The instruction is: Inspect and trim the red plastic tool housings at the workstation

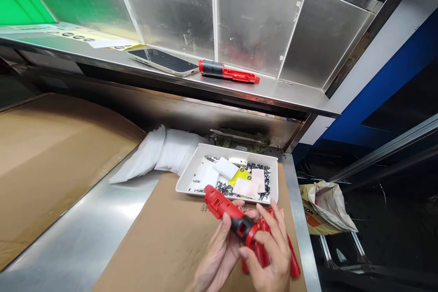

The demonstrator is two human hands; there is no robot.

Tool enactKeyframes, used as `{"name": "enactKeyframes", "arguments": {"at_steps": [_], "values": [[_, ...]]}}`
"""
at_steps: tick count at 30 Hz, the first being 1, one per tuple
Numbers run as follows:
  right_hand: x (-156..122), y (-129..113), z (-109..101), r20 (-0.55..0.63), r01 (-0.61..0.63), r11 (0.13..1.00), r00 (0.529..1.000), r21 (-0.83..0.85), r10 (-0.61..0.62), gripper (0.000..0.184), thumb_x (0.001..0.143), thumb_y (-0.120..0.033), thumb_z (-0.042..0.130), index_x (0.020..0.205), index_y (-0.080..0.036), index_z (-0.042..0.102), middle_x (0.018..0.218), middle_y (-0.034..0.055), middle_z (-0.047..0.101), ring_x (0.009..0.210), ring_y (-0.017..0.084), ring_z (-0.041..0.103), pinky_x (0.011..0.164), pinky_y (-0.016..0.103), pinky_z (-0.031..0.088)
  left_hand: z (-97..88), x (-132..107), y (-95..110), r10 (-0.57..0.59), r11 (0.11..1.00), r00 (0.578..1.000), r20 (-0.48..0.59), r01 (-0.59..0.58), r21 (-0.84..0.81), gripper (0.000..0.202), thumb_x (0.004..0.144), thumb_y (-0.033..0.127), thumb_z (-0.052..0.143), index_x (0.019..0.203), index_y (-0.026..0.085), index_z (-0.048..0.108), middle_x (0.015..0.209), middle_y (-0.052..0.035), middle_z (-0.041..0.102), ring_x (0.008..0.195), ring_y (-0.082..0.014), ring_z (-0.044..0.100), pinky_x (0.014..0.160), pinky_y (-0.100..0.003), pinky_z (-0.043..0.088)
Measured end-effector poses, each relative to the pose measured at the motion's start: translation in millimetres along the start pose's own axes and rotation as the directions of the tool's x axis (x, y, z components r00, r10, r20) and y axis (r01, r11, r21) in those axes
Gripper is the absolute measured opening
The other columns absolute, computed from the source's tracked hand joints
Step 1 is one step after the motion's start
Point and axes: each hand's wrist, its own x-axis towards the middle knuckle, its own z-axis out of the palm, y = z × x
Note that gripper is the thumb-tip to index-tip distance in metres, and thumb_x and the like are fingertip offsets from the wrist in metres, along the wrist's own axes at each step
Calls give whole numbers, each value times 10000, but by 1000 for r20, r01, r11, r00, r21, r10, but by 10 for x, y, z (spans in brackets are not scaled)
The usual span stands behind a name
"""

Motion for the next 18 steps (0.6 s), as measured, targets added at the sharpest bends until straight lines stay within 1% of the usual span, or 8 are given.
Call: {"name": "enactKeyframes", "arguments": {"at_steps": [4, 5, 7, 9, 10, 12, 16, 18], "values": [[36, 109, -3, 64, -191, 980, 980, 44, 188, 208, 885, -440, 588, 934, -249, 657, 1372, 96, 559, 1338, 339, 441, 998, 532, 464, 58, 80, 285, 203, 910, 978, 57, -210, 357, 441, 789, 509, 694, 1135, 240, 638, 1213, -76, 667, 1184, -267, 563, 1060, -378, 392], [45, 147, -7, 68, -268, 963, 962, 37, 265, 217, 898, -427, 570, 982, -246, 654, 1389, 103, 538, 1332, 324, 451, 996, 507, 473, 80, 99, 390, 287, 804, 954, 88, -290, 518, 431, 805, 512, 673, 1131, 232, 645, 1244, -80, 646, 1199, -269, 545, 1058, -370, 385], [41, 230, 1, 98, -365, 930, 925, -28, 366, 261, 921, -394, 532, 1108, -239, 628, 1388, 112, 528, 1294, 302, 491, 1005, 487, 469, 109, 122, 595, 432, 450, 885, 173, -378, 809, 436, 826, 518, 639, 1136, 212, 653, 1250, -91, 632, 1186, -273, 530, 1004, -352, 403], [-11, 306, 66, 234, -345, 929, 900, -137, 369, 249, 935, -308, 503, 1147, -244, 618, 1313, 95, 580, 1205, 276, 560, 979, 452, 487, 101, 120, 751, 503, 122, 836, 220, -320, 939, 507, 807, 535, 647, 1196, 209, 629, 1162, -86, 662, 1033, -261, 573, 866, -341, 443], [-58, 335, 133, 327, -296, 935, 880, -194, 346, 235, 929, -238, 495, 1124, -247, 627, 1249, 82, 615, 1136, 259, 599, 946, 422, 504, 83, 111, 801, 527, 52, 824, 207, -274, 960, 561, 783, 551, 666, 1229, 214, 608, 1100, -73, 676, 940, -248, 578, 808, -336, 443], [-189, 368, 353, 514, -169, 951, 809, -259, 284, 257, 873, -110, 530, 1048, -252, 652, 1084, 48, 671, 960, 220, 660, 835, 347, 540, 35, 75, 850, 567, 126, 814, 125, -235, 964, 662, 743, 612, 673, 1264, 216, 576, 967, -40, 679, 788, -209, 547, 743, -321, 434], [-481, 353, 1002, 677, 14, 975, 722, -221, 143, 259, 678, -37, 724, 848, -228, 685, 879, 41, 693, 786, 250, 677, 657, 332, 550, -6, -62, 845, 397, 722, 903, -165, -196, 663, 579, 843, 621, 539, 1238, 197, 550, 919, -28, 665, 740, -177, 568, 728, -301, 480], [-569, 335, 1274, 693, 70, 981, 717, -182, 77, 243, 622, -47, 780, 789, -192, 679, 867, 66, 699, 787, 285, 680, 635, 375, 559, 25, -148, 842, 210, 909, 935, -286, -79, 410, 424, 945, 465, 446, 1232, 169, 545, 967, -58, 688, 748, -182, 618, 721, -306, 520]]}}
